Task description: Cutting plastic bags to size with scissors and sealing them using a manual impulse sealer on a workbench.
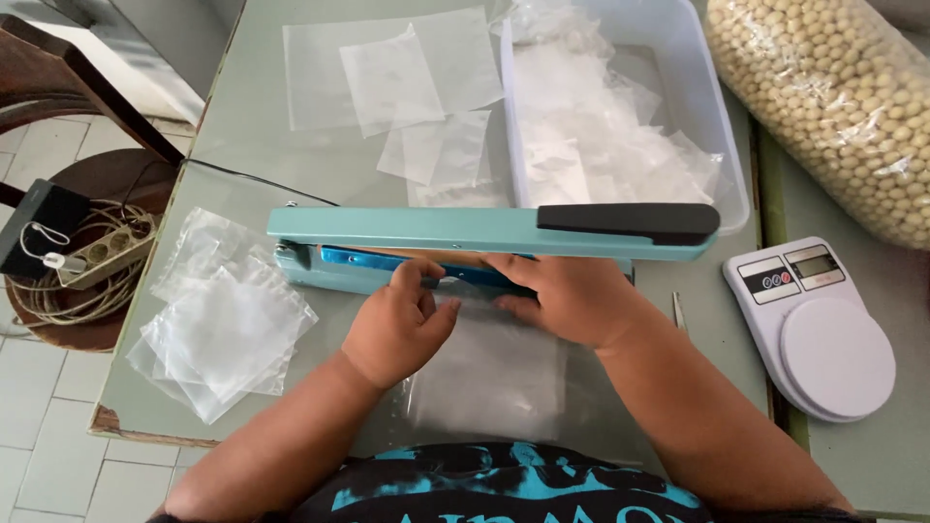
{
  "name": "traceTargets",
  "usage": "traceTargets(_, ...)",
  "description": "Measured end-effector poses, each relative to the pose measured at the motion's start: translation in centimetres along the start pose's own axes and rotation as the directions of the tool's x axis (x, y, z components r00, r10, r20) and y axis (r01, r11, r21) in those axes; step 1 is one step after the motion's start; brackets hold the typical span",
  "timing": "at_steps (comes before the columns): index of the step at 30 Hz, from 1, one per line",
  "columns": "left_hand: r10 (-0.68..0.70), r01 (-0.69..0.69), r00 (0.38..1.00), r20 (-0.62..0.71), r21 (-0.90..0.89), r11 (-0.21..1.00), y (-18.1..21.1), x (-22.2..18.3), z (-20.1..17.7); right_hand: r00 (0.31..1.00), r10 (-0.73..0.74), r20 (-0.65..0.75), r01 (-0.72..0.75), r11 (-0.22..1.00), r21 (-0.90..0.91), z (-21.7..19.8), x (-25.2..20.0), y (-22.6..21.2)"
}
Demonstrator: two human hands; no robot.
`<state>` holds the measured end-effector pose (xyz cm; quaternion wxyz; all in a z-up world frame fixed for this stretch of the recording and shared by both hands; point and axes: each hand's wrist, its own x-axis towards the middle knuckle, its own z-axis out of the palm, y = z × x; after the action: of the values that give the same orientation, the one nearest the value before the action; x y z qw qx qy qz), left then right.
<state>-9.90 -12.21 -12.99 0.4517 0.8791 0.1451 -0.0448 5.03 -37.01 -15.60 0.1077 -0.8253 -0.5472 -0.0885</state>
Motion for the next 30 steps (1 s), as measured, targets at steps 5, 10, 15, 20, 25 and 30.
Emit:
traceTargets(5,0.073,-0.145,0.979,-0.192,-0.395,0.907,-2.3,0.0,1.4,0.995,-0.09,-0.036,0.096,0.976,0.198,-7.6,6.5,-2.9)
traceTargets(10,0.104,-0.269,0.945,-0.309,-0.56,0.783,-3.3,0.6,1.6,0.999,-0.042,-0.011,0.043,0.931,0.363,-9.2,7.6,-2.3)
traceTargets(15,0.117,-0.238,0.943,-0.31,-0.387,0.891,-1.7,0.1,0.9,1.0,0.005,-0.023,0.012,0.731,0.682,-10.1,10.1,-2.5)
traceTargets(20,0.132,-0.208,0.937,-0.323,-0.216,0.954,-0.5,-1.7,0.9,0.997,0.059,-0.054,-0.007,0.745,0.667,-7.3,8.7,-1.3)
traceTargets(25,0.223,-0.223,0.964,-0.145,0.021,0.975,0.8,-2.6,0.0,0.983,0.145,-0.108,-0.045,0.774,0.632,-5.9,7.3,-0.6)
traceTargets(30,0.035,-0.02,0.997,0.063,-0.22,0.975,1.1,-3.0,0.0,0.99,0.12,-0.076,-0.053,0.805,0.591,-7.5,8.1,-1.4)
